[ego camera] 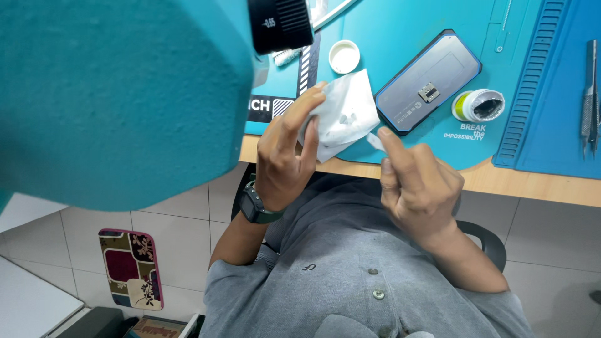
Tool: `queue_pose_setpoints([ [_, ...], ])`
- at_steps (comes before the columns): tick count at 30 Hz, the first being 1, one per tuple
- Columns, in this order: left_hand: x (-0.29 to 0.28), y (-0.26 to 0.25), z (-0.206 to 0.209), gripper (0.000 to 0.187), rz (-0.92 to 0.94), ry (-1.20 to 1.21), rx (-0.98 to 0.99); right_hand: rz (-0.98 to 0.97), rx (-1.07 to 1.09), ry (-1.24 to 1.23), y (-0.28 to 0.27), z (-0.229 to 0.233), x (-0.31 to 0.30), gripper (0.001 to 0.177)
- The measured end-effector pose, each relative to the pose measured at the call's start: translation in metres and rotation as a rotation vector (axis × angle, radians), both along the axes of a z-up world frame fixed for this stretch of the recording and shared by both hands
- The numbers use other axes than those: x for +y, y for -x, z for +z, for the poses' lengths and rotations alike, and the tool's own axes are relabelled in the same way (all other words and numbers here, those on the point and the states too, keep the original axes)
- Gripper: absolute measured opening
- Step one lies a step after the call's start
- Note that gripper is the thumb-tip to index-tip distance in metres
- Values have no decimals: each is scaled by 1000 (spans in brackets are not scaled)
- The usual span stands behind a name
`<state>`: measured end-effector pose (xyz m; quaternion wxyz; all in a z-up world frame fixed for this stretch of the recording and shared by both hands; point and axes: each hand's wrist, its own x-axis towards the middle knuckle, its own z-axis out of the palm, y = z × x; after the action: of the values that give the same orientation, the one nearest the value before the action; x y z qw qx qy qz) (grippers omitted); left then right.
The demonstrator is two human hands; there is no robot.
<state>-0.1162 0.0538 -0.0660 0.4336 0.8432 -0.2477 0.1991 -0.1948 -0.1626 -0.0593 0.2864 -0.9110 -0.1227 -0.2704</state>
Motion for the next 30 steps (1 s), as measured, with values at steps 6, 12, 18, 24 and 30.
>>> queue_pose_setpoints([
  [6, -2, -2, 8, 24, -70, -123, -97, -21, 24, 276, 1, 9, 3, 32],
  [12, -6, 9, 18, 34, -64, -252, -25, -336, 157, -132, 45, 4, -39, 54],
  [18, -30, 4, 29, 46, 26, -409, -149, -310, 164, -61, 16, 32, -83, 66],
  [24, -76, -13, 35, 96, -31, -698, -50, -225, 248, -64, -13, 30, -76, 72],
  [30, -92, -26, 36, 83, -116, -643, -11, -263, 334, -222, -23, 63, -104, 62],
])
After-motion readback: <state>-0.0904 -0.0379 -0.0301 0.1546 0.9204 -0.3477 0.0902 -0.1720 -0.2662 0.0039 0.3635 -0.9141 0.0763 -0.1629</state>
